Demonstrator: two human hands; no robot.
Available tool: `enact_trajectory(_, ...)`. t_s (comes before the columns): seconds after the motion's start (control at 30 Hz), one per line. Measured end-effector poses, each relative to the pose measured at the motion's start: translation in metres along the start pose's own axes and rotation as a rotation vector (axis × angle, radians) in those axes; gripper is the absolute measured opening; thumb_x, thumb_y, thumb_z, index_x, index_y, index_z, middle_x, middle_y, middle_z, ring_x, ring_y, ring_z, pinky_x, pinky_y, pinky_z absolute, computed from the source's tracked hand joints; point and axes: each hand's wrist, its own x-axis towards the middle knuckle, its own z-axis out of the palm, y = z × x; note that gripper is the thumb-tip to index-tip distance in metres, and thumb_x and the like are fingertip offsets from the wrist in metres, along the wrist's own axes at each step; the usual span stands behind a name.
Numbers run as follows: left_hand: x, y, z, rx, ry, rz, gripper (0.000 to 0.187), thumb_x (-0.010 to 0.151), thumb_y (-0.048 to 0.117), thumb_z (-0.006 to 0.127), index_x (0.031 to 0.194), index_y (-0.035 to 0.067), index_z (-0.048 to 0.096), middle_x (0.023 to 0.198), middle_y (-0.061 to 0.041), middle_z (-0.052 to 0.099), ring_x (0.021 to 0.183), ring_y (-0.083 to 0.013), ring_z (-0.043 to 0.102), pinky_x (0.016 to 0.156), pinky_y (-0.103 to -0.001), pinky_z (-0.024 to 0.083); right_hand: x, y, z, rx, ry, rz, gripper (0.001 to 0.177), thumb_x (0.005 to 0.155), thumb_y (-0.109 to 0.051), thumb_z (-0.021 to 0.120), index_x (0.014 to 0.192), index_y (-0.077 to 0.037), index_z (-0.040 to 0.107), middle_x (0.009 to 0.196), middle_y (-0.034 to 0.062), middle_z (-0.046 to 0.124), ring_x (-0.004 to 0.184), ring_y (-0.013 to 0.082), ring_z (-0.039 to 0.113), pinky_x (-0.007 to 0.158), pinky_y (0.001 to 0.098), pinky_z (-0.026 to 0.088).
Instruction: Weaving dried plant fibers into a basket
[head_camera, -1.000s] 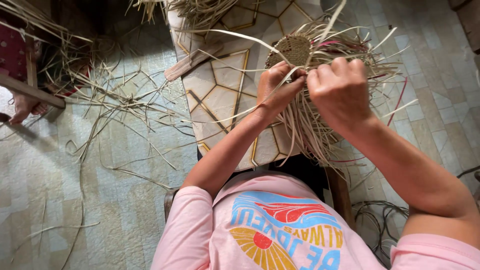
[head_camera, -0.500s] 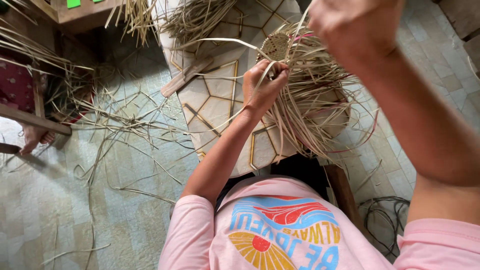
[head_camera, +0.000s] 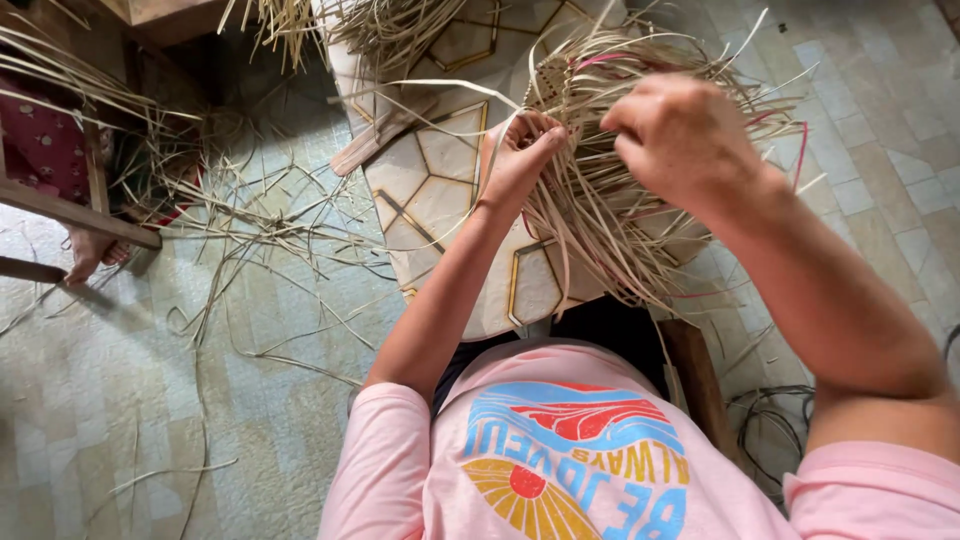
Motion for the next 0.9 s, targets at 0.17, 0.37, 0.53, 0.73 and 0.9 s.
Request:
enact_trajectory(0.17, -0.001, -0.015, -0.006, -0.092, -0.054, 0.082, 0.010, 0.083, 0.019, 0.076, 0.086, 0.009, 0.074, 0.081, 0.000, 0.075, 0.075, -0.0058, 0.064, 0.072, -0.023, 0.054, -0.007, -0.007, 0.052, 0.683, 0.002, 0.165, 0.022, 0.089, 0.012, 0.075, 0.110, 0.004, 0.077, 0.105, 0.0218, 0.076, 0.090, 0.0275, 0.074, 0.083, 0.0353, 0.063)
enact_trajectory(0.37, 0.005, -0.013, -0.025, 0.260, -0.153, 0.195, 0.009, 0.084, 0.025, 0.073, 0.088, 0.018, 0.076, 0.088, 0.004, 0.076, 0.085, -0.0087, 0.068, 0.079, -0.027, 0.052, -0.014, -0.024, 0.063, 0.878, -0.007, 0.343, 0.018, 0.092, 0.007, 0.073, 0.110, 0.003, 0.077, 0.104, 0.0157, 0.076, 0.091, 0.0204, 0.071, 0.085, 0.0297, 0.059)
enact_trajectory(0.53, -0.011, 0.018, -0.023, 0.233, -0.179, 0.166, 0.006, 0.082, 0.018, 0.077, 0.086, 0.013, 0.076, 0.082, -0.010, 0.070, 0.079, -0.0226, 0.070, 0.077, -0.035, 0.054, -0.039, -0.039, 0.080, 1.181, -0.108, 0.647, 0.029, 0.102, -0.024, 0.081, 0.084, -0.003, 0.071, 0.075, 0.0132, 0.072, 0.077, 0.0181, 0.073, 0.065, 0.0341, 0.058)
enact_trajectory(0.73, -0.023, 0.012, -0.030, 0.177, -0.169, 0.094, 0.015, 0.084, 0.027, 0.079, 0.086, 0.014, 0.075, 0.080, -0.005, 0.067, 0.076, -0.0130, 0.062, 0.071, -0.028, 0.051, -0.049, -0.053, 0.079, 1.297, 0.058, 0.779, 0.015, 0.095, -0.014, 0.085, 0.095, -0.002, 0.076, 0.069, 0.0057, 0.066, 0.069, 0.0063, 0.062, 0.059, 0.0247, 0.050)
enact_trajectory(0.9, -0.030, 0.006, -0.040, 0.204, -0.228, 0.164, 0.015, 0.089, 0.031, 0.077, 0.089, 0.016, 0.077, 0.086, -0.006, 0.071, 0.075, -0.0169, 0.066, 0.073, -0.033, 0.053, -0.060, -0.054, 0.087, 1.430, 0.155, 0.861, 0.015, 0.092, -0.008, 0.085, 0.099, -0.001, 0.074, 0.073, 0.0034, 0.065, 0.072, 0.0032, 0.060, 0.062, 0.0194, 0.047)
